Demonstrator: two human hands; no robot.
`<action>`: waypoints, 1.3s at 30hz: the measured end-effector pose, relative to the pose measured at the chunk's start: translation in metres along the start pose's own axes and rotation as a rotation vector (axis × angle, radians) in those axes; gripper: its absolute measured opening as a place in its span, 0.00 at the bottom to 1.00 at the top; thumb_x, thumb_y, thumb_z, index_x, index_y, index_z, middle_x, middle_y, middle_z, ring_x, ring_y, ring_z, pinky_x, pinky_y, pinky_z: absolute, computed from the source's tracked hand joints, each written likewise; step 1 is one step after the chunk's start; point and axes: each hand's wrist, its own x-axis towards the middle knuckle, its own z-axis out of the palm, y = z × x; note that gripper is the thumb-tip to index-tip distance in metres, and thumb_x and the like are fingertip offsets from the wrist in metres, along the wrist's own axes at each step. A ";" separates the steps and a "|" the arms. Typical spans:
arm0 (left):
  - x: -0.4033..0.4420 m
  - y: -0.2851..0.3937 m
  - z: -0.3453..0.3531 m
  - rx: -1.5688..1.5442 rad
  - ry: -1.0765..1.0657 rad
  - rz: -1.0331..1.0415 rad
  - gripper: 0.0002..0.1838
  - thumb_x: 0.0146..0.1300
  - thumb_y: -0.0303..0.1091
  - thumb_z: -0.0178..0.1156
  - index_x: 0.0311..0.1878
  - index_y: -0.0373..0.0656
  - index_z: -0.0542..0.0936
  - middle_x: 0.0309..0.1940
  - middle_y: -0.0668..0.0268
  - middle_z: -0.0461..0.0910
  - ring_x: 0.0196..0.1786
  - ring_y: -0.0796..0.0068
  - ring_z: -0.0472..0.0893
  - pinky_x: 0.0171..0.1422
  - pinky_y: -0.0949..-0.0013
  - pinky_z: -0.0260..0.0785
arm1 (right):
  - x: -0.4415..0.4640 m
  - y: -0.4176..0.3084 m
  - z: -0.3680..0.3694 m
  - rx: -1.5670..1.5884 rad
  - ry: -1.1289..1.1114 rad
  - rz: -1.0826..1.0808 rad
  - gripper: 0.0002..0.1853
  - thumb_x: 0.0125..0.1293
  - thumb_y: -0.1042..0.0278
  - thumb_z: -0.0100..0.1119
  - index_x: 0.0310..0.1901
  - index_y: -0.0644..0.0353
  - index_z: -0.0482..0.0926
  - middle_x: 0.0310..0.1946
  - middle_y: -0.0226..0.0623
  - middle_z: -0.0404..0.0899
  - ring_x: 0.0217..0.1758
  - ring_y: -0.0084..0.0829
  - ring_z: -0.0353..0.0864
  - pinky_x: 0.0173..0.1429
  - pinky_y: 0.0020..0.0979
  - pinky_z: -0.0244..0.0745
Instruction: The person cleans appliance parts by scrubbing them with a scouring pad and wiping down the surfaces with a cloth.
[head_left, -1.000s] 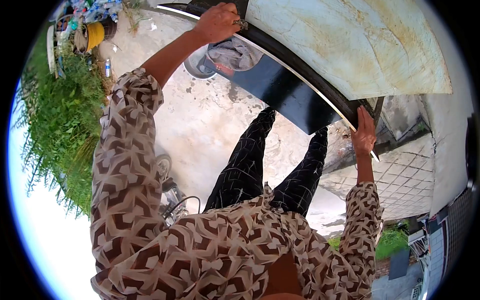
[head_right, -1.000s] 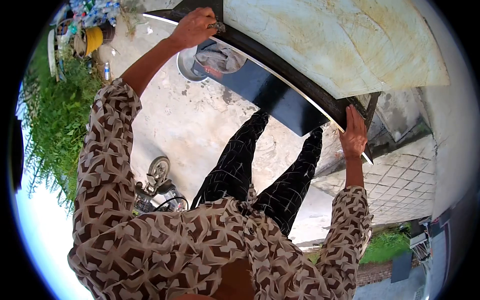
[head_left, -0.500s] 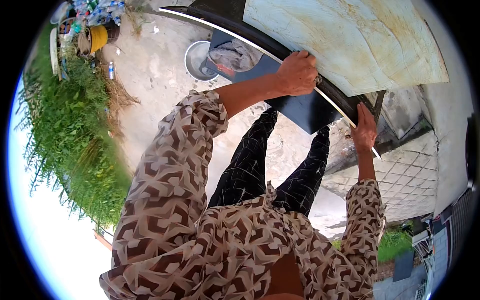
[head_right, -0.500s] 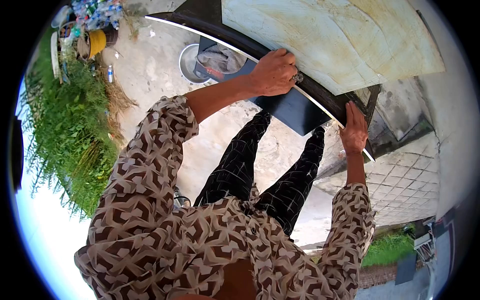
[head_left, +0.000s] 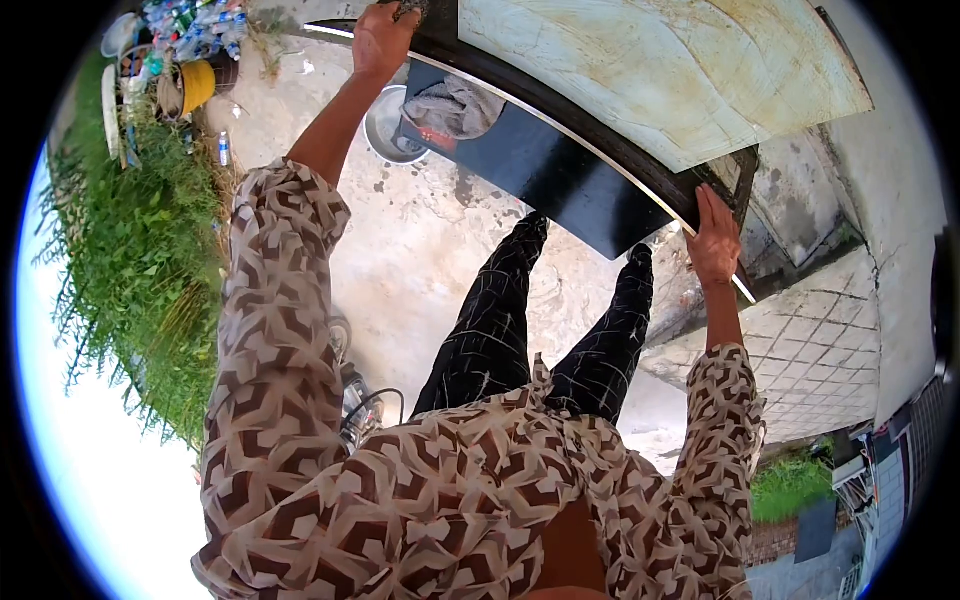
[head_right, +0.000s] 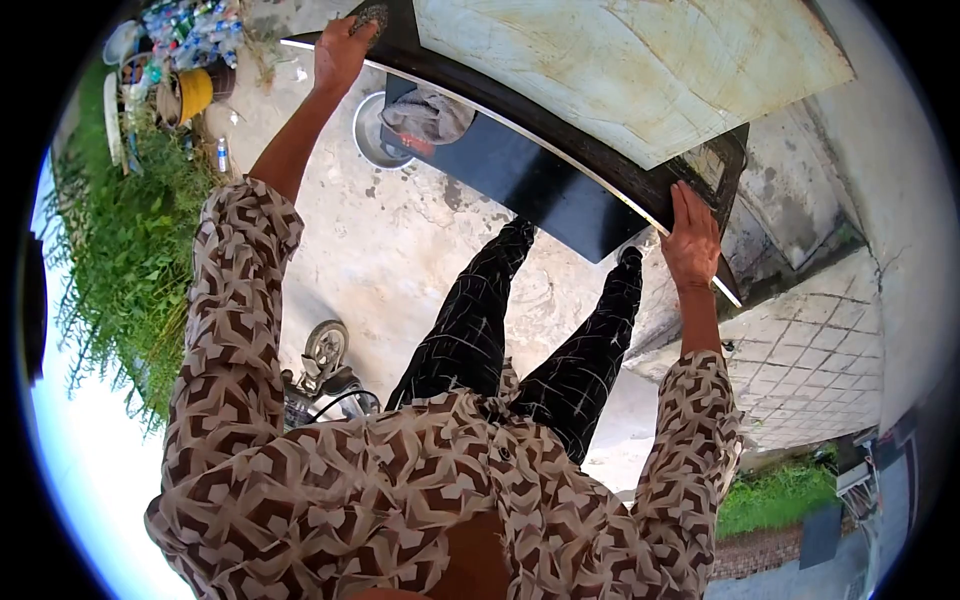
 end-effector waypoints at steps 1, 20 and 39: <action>-0.014 0.023 0.004 -0.268 0.042 -0.155 0.18 0.66 0.43 0.61 0.47 0.36 0.82 0.45 0.59 0.83 0.47 0.64 0.82 0.56 0.63 0.73 | 0.001 -0.001 -0.001 0.022 -0.022 0.020 0.46 0.45 0.74 0.74 0.69 0.54 0.64 0.68 0.32 0.67 0.69 0.38 0.67 0.71 0.39 0.65; -0.172 0.157 0.075 -1.547 -0.583 -0.607 0.25 0.74 0.45 0.51 0.69 0.44 0.67 0.63 0.61 0.72 0.66 0.68 0.70 0.72 0.59 0.62 | 0.063 -0.162 -0.063 1.483 -0.079 0.254 0.32 0.59 0.63 0.72 0.64 0.58 0.73 0.62 0.43 0.72 0.61 0.35 0.74 0.62 0.32 0.71; 0.023 -0.063 0.112 -0.097 0.888 -0.767 0.27 0.75 0.50 0.44 0.42 0.29 0.77 0.38 0.38 0.78 0.45 0.37 0.77 0.52 0.46 0.67 | 0.119 -0.111 -0.040 0.170 -0.160 -0.154 0.19 0.58 0.66 0.66 0.52 0.54 0.79 0.39 0.45 0.80 0.44 0.50 0.81 0.47 0.46 0.78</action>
